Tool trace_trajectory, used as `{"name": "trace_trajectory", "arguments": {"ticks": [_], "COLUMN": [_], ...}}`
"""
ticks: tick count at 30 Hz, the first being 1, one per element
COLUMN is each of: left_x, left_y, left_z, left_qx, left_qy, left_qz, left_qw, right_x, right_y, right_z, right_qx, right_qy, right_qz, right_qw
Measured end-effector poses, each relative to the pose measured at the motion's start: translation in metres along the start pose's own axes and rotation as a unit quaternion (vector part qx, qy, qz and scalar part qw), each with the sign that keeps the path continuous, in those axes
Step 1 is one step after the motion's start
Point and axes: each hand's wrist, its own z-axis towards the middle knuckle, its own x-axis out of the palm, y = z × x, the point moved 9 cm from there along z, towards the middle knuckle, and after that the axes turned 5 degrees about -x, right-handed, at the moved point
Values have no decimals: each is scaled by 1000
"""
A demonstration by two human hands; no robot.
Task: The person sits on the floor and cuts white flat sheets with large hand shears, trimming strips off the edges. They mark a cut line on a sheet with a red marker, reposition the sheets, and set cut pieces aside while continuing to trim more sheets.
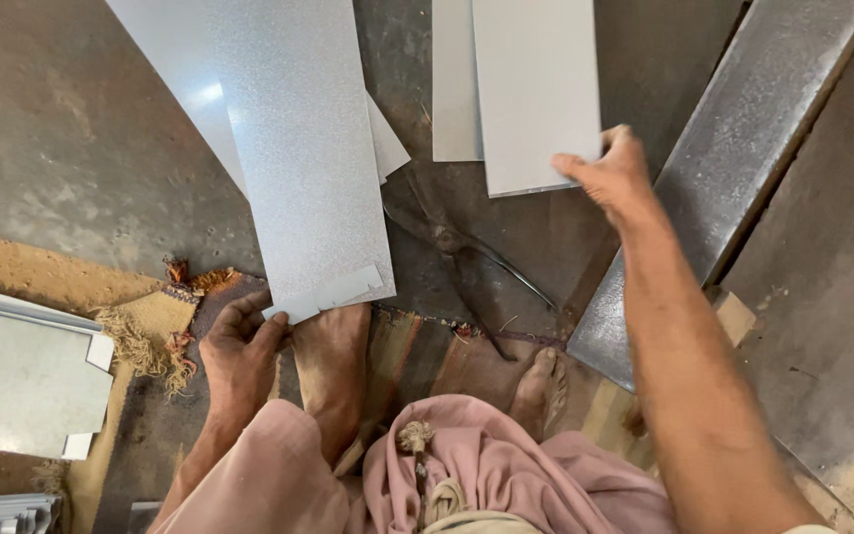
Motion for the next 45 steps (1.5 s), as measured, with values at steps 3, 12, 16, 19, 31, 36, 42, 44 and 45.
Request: {"name": "trace_trajectory", "arguments": {"ticks": [3,12,16,19,31,36,42,44,45], "left_x": [2,2,0,1,1,-5,5,10,12], "left_y": [-3,-2,6,13,21,-1,-65,-69,-69], "left_z": [-1,1,1,5,3,-1,-25,-25,-24], "left_qx": [12,-5,-8,-24,-57,2,263,265,258], "left_qy": [7,8,15,21,11,-19,-85,-88,-88], "left_qz": [-23,-28,-49,-68,-116,-22,276,328,336], "left_qw": [1000,1000,999,997,992,1000,921,903,902], "right_x": [16,25,-41,-76,32,57,136,149,147], "right_y": [7,-21,-1,13,48,109,187,191,193], "right_z": [-8,-11,15,33,-24,-80,-165,-187,-190], "right_qx": [-37,250,159,70,-45,-155,-303,-302,-305], "right_qy": [-45,85,54,64,-107,-118,224,261,238], "right_qz": [-101,333,581,630,-208,-188,-17,-49,-39], "right_qw": [993,905,796,771,971,963,926,916,921]}}
